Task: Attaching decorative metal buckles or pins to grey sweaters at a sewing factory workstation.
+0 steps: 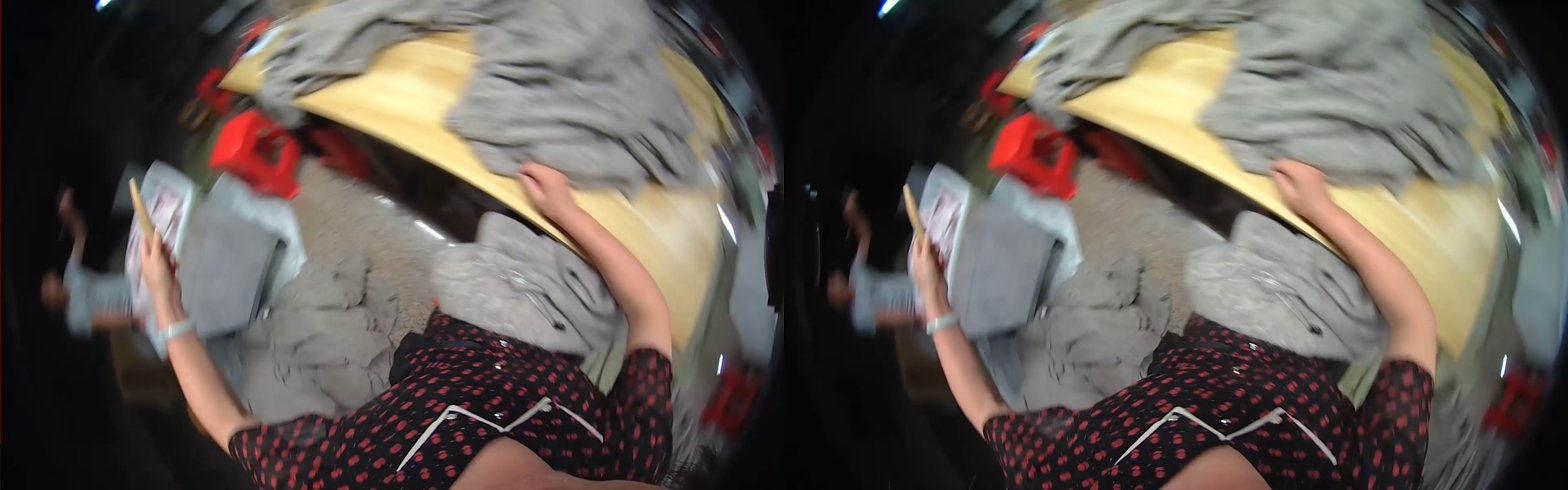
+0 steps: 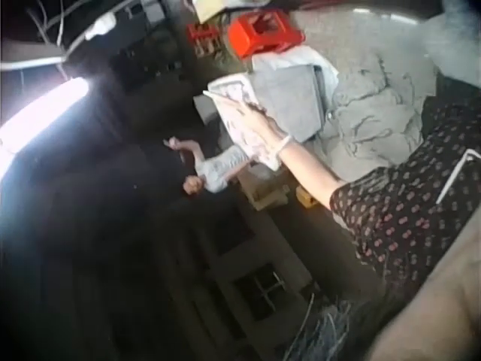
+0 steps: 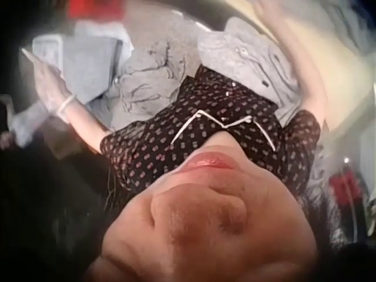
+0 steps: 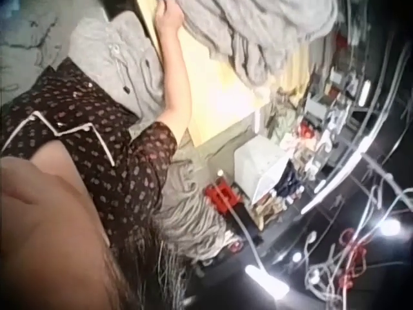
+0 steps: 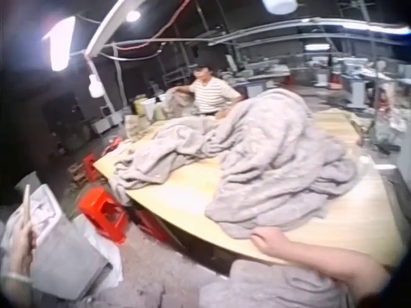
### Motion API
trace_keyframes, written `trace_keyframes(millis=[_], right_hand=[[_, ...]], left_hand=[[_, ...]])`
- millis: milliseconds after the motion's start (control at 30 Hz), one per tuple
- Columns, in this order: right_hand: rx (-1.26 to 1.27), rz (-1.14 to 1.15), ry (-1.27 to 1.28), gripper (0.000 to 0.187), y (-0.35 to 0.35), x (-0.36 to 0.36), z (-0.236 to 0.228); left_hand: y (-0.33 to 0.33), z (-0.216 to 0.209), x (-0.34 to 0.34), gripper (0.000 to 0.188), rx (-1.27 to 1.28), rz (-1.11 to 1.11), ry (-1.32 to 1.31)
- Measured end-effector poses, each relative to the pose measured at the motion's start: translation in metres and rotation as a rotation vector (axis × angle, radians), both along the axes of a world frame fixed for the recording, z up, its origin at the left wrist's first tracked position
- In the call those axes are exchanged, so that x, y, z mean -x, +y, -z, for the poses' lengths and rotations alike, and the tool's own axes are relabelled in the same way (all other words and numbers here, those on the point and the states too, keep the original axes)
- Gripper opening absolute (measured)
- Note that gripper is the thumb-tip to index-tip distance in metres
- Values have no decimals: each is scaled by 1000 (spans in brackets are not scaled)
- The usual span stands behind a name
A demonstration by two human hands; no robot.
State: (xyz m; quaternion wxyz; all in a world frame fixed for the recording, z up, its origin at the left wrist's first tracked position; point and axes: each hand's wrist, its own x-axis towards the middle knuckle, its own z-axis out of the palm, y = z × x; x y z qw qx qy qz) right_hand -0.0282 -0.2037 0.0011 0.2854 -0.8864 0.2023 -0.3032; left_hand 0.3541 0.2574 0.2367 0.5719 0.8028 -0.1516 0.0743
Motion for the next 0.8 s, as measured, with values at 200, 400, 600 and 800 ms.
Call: trace_keyframes(millis=[200,400,600,800], right_hand=[[-659,-124,-67,41,58,-17,-79],[-818,-35,-393,34,83,55,-94],[-965,301,-451,29,29,153,-101],[98,1028,204,34,-130,319,-139]], left_hand=[[-219,63,197,14,-91,784,150],[-327,129,323,27,-101,1329,24],[-377,144,356,30,-390,1612,-323],[-416,181,328,36,-389,1492,-716]])
